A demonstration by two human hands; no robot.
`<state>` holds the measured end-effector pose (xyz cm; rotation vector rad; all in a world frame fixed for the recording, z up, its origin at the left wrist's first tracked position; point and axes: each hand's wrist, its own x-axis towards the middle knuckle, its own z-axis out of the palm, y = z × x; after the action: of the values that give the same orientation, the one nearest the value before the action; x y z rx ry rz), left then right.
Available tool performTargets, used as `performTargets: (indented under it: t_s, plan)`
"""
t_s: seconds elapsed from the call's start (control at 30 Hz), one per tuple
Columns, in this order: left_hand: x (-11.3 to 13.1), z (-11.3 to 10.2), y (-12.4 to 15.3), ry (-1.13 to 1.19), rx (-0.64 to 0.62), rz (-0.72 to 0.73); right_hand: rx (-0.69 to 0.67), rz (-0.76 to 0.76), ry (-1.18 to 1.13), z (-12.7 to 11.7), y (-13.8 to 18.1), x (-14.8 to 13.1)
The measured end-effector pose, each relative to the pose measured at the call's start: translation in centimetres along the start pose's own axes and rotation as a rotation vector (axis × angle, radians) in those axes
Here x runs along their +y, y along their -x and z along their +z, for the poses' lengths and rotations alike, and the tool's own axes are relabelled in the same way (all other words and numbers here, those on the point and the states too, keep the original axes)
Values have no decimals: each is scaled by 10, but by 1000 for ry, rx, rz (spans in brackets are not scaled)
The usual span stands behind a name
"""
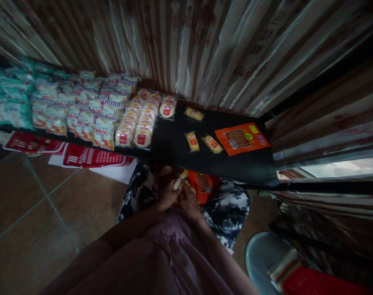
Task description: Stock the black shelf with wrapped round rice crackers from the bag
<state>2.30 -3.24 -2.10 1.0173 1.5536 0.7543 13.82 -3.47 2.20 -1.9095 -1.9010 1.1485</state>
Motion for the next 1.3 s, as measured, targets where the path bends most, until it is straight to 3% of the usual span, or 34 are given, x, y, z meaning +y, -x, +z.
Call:
performTargets:
  t_s: [0.23, 0.6, 0.83, 0.93, 1.13, 1.3]
  plan:
    - [21, -3, 24, -279, 1, 159, 43, 8, -103, 1, 5, 20]
    - [7, -12, 33, -255, 33, 253, -90, -41, -318, 12, 1, 11]
    - [9, -10, 31, -266, 112, 276, 26, 28, -290, 20, 3, 11]
    - [12, -12, 30, -256, 108, 239, 33, 45, -293, 21, 8, 10]
    - [21, -13, 34, -139, 151, 27, -33, -7, -475, 15, 9, -2]
    - [21, -16, 27, 12, 170, -3, -10, 45, -691, 16, 2, 1]
